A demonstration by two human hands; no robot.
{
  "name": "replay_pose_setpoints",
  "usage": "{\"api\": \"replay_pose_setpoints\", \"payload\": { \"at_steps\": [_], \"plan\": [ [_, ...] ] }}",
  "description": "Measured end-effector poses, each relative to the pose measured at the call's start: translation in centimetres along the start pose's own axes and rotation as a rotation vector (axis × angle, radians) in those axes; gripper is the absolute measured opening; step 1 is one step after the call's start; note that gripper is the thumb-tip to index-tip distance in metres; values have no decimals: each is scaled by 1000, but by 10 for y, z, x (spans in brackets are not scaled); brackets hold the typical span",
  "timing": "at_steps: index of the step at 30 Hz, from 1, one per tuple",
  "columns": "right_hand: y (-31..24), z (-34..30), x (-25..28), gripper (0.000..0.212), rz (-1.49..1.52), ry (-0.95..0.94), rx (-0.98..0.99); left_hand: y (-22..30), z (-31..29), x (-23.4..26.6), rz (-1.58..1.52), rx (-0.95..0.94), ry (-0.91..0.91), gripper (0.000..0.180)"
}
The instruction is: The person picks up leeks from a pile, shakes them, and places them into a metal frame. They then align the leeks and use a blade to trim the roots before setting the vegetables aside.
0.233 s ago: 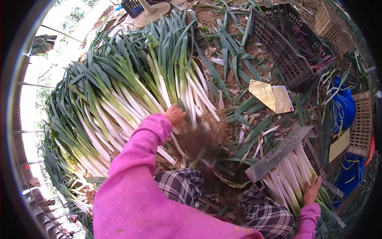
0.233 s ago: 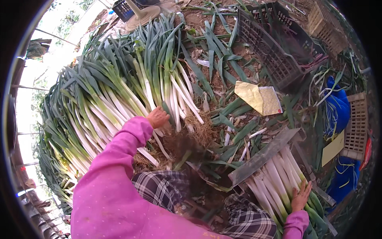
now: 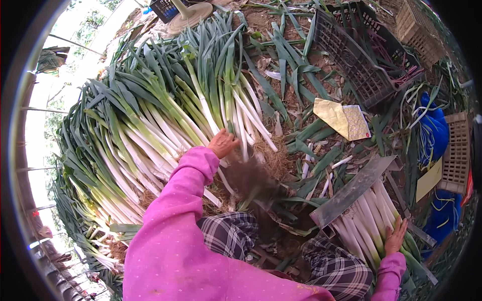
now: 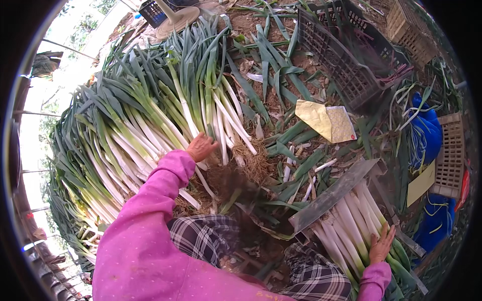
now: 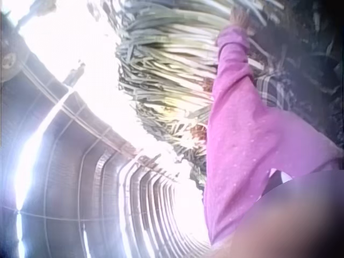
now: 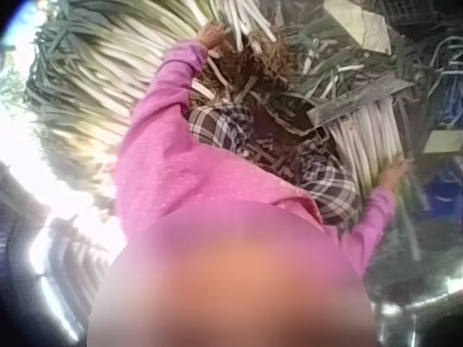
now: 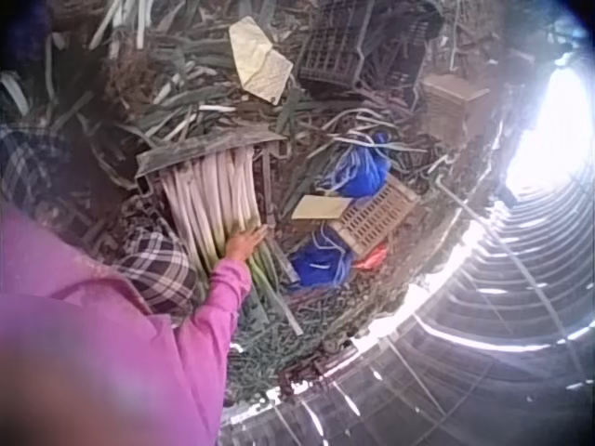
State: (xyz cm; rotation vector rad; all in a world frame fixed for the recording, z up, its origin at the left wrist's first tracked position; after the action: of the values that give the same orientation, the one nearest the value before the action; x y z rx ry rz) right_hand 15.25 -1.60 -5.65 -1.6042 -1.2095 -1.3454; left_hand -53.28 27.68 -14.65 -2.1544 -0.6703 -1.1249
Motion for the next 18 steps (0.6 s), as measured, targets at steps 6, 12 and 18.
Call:
{"api": "replay_pose_setpoints", "payload": {
  "at_steps": [6, 12, 18],
  "plan": [
    [-12, 1, 2, 61, 6, -16, -12, -11, -7, 61, -161, -28, 314, 33],
    [-1, 2, 0, 62, -20, 0, -43, -12, 13, 59, -102, -102, -108, 42],
    [-1, -1, 4, 64, -25, 47, -35, 31, -11, -5, 141, -404, 115, 42]
  ]
}}
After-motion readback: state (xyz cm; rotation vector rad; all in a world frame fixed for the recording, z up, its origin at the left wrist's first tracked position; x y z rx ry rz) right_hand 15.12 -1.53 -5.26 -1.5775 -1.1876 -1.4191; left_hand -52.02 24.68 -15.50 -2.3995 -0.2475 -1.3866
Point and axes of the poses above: each hand's wrist, its own z-axis towards the middle knuckle, its own x-axis out of the back of the hand, y = z × x, the point moved 10 cm from there along z, towards the middle knuckle
